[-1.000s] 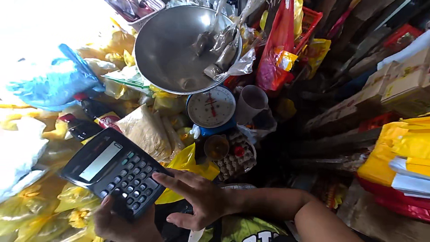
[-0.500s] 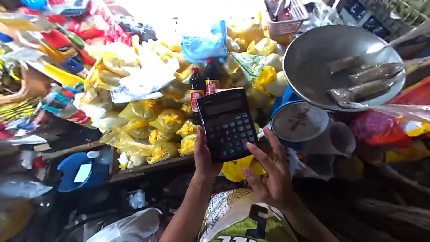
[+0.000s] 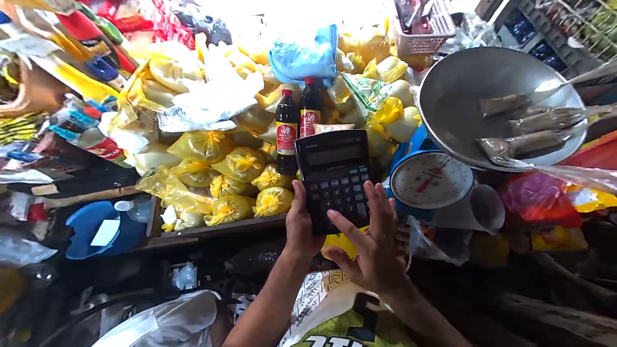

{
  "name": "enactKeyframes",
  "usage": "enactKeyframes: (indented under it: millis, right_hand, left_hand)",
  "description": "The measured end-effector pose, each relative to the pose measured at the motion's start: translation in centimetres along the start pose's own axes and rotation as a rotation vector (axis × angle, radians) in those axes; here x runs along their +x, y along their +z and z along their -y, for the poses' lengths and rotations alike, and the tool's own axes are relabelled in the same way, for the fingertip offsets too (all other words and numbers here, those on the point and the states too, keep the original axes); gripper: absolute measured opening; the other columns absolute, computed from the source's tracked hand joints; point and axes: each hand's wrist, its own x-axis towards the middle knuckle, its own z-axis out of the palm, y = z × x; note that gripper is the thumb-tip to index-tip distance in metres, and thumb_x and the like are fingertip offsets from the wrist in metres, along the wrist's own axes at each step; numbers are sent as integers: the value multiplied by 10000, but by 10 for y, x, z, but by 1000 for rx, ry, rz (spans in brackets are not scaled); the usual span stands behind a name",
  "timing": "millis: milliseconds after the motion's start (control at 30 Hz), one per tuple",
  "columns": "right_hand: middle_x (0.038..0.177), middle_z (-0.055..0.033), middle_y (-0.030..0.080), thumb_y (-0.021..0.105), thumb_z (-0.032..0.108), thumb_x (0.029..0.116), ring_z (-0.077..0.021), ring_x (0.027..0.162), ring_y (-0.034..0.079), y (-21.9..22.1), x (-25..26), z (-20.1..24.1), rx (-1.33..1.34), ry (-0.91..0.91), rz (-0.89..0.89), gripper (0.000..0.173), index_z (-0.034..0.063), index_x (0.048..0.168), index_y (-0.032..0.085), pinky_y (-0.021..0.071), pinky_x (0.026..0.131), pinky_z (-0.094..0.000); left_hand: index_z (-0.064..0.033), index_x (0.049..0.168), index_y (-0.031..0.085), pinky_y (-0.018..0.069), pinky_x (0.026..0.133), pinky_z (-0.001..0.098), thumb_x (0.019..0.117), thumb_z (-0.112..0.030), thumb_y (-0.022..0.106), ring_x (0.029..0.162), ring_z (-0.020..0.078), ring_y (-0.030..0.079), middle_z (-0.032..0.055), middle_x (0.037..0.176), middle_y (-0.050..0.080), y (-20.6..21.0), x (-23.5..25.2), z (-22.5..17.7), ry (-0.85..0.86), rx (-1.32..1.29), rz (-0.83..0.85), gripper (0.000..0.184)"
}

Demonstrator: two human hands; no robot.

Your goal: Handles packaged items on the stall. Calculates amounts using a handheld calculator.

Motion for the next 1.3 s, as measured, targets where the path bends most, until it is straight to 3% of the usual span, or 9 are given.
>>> enactKeyframes:
  millis: [233,367,533,733,933,1133,1300]
  right_hand:
    - [1639,-201,331,472,733,949,-449,1553,170,-2,-12,-5,39,3,-62,562,366,1322,674,113,1201,-768]
    - [1629,-192,335,468,720,954,-451,1540,190,-13,-3,-7,43,40,-171,565,351,1343,646,182,1177,-764]
    - [1641,-185,341,451,718,965,-453,1542,203,-3,-2,-13,-47,94,-112,571,350,1345,665,133,1197,-757]
    - [1615,-191,375,500,637,988,-435,1529,251,2,-6,-8,137,136,-117,513,294,1324,680,231,1199,-711]
    - [1637,-165,333,532,586,997,-413,1535,231,7,-9,-10,210,166,-103,466,298,1333,678,258,1200,-679]
    - [1669,-170,255,532,632,974,-420,1533,223,7,-13,-6,210,187,-73,557,301,1413,620,289,1180,-682]
    - [1635,-216,301,503,655,972,-443,1523,236,-4,-10,1,125,80,-139,559,311,1395,628,277,1178,-698]
  left_hand:
    - [-142,1340,596,580,937,489,1075,-590,217,1090,249,692,139,1204,691,-5,-1,1,-3,-28,19,643]
    - [-121,1330,602,583,932,502,1076,-581,243,1074,264,700,161,1182,698,-8,-3,2,-7,-59,29,637]
    - [-107,1316,594,599,905,489,1078,-575,237,1038,269,717,170,1146,708,-8,-8,-1,-7,-88,13,634]
    - [-94,1322,587,596,913,502,1071,-587,262,1051,290,716,189,1156,704,-11,-16,-6,6,-111,26,642]
    - [-121,1331,598,583,937,502,1063,-596,293,1079,270,704,162,1184,700,-14,-19,-5,16,-89,24,625]
    - [-143,1357,586,567,960,513,1071,-598,230,1123,263,682,147,1230,684,-15,-18,-2,4,-35,17,645]
    - [-136,1349,592,571,956,513,1075,-586,234,1115,264,686,150,1223,686,-13,-17,-2,8,-44,19,637]
